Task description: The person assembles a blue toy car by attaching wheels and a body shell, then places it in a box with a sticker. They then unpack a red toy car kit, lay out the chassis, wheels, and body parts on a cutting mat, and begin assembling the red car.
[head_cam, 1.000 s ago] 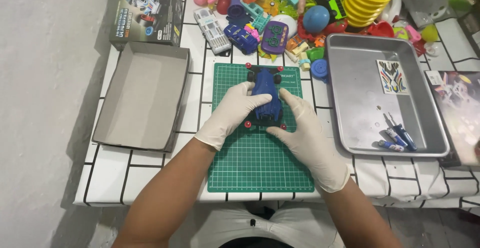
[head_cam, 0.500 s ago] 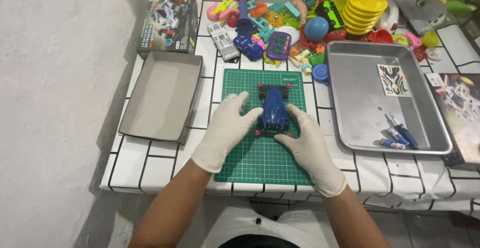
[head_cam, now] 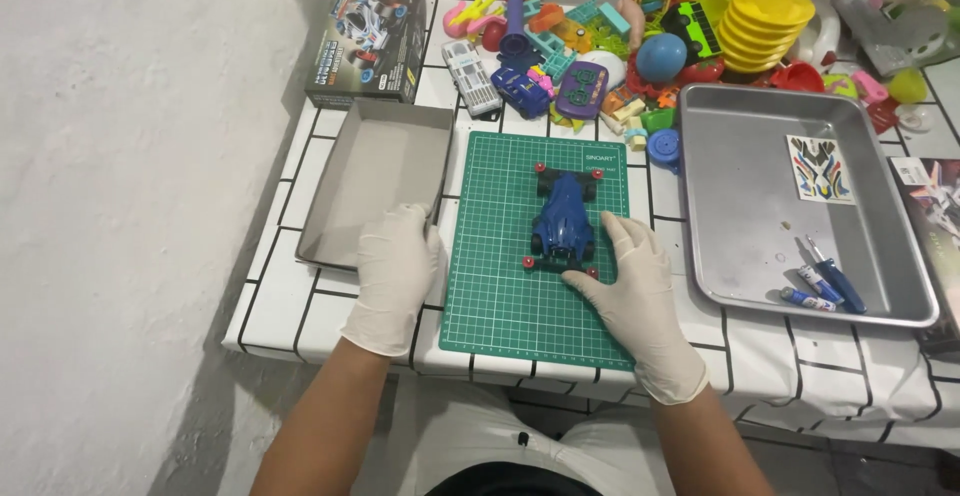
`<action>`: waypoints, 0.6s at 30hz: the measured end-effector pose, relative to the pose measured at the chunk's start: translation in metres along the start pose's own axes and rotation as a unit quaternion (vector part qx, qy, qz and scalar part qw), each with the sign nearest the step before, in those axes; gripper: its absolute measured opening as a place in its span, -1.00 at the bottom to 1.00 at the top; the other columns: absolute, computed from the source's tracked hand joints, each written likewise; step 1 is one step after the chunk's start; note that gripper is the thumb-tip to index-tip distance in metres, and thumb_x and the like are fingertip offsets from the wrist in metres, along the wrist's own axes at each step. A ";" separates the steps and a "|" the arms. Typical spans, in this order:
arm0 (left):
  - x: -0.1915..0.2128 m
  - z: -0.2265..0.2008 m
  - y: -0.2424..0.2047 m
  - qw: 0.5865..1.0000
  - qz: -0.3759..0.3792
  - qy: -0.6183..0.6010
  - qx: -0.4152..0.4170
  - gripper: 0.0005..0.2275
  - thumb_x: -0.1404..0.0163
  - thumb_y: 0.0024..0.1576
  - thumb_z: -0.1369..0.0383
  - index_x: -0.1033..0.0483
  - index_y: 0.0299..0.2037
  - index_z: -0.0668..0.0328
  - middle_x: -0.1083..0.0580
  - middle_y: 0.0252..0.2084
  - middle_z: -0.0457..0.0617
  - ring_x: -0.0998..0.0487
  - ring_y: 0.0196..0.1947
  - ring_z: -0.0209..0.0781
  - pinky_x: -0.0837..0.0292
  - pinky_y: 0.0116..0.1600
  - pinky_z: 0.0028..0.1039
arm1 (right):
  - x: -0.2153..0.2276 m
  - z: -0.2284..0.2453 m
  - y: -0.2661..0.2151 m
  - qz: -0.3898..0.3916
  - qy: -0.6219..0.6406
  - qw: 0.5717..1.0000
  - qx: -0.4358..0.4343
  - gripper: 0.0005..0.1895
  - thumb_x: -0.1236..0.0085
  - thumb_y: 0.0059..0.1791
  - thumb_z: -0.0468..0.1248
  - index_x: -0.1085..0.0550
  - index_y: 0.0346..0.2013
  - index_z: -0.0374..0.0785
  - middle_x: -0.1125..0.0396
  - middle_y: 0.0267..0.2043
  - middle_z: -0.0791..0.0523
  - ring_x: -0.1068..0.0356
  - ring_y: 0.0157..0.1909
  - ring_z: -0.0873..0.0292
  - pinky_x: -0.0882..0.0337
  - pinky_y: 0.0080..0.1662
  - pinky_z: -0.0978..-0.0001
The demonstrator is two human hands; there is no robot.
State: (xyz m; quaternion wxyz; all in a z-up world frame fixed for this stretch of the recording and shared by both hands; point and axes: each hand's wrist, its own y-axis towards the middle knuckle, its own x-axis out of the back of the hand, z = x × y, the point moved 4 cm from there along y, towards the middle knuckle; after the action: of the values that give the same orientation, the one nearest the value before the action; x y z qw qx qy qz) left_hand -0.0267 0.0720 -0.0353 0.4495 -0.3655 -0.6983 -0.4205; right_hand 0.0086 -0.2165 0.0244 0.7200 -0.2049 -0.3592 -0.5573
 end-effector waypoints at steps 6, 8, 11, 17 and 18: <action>0.019 -0.031 -0.015 0.998 0.037 -0.037 -0.016 -0.77 0.01 0.14 0.19 -0.55 -0.04 -0.09 -0.57 -0.21 -0.12 -0.59 -0.07 -0.09 -0.48 0.04 -0.25 | -0.007 -0.014 0.004 0.018 -0.055 0.998 0.007 -0.05 -0.46 -0.17 -0.03 -0.26 0.37 -0.37 -0.19 0.29 -0.11 -0.04 0.45 -0.15 -0.03 0.39 -0.11; 0.042 -0.044 -0.018 0.999 0.039 -0.010 -0.018 -0.78 0.00 0.15 0.17 -0.54 -0.07 -0.05 -0.55 -0.22 -0.11 -0.57 -0.07 -0.09 -0.47 0.04 -0.26 | -0.011 -0.020 0.007 0.029 -0.064 0.997 0.005 -0.03 -0.46 -0.19 0.00 -0.27 0.38 -0.37 -0.19 0.30 -0.11 -0.03 0.46 -0.16 -0.02 0.39 -0.14; 0.073 -0.072 -0.024 0.995 0.042 -0.032 -0.079 -0.62 -0.06 0.16 0.15 -0.44 0.09 0.19 -0.46 -0.06 0.10 -0.44 0.08 0.06 -0.36 0.15 -0.17 | -0.006 -0.016 0.007 0.055 -0.085 0.995 -0.008 0.01 -0.46 -0.20 0.07 -0.26 0.38 -0.35 -0.18 0.30 -0.09 -0.03 0.46 -0.15 -0.03 0.39 -0.12; 0.055 -0.116 -0.015 0.951 0.168 -0.010 -0.261 -0.24 -0.20 0.02 -0.04 -0.29 0.31 0.37 -0.36 0.21 0.25 -0.26 0.34 0.18 -0.14 0.36 -0.09 | 0.000 0.003 0.012 0.094 -0.129 0.987 -0.031 0.01 -0.48 -0.22 0.09 -0.28 0.37 -0.33 -0.17 0.30 -0.08 -0.07 0.44 -0.13 -0.11 0.36 -0.05; 0.043 -0.118 -0.009 0.946 0.201 0.014 -0.254 -0.19 -0.21 -0.02 -0.09 -0.26 0.32 0.34 -0.36 0.23 0.21 -0.24 0.36 0.13 -0.12 0.38 -0.10 | 0.001 0.007 0.014 0.098 -0.129 0.986 -0.038 -0.01 -0.48 -0.22 0.09 -0.30 0.35 -0.34 -0.17 0.30 -0.09 -0.09 0.43 -0.15 -0.14 0.35 -0.05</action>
State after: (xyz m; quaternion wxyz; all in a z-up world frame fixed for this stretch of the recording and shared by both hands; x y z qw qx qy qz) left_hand -0.0115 -0.0334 0.0313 0.4268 -0.5946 -0.4742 -0.4893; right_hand 0.0196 -0.2084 0.0313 0.7102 -0.3367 -0.4058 -0.4665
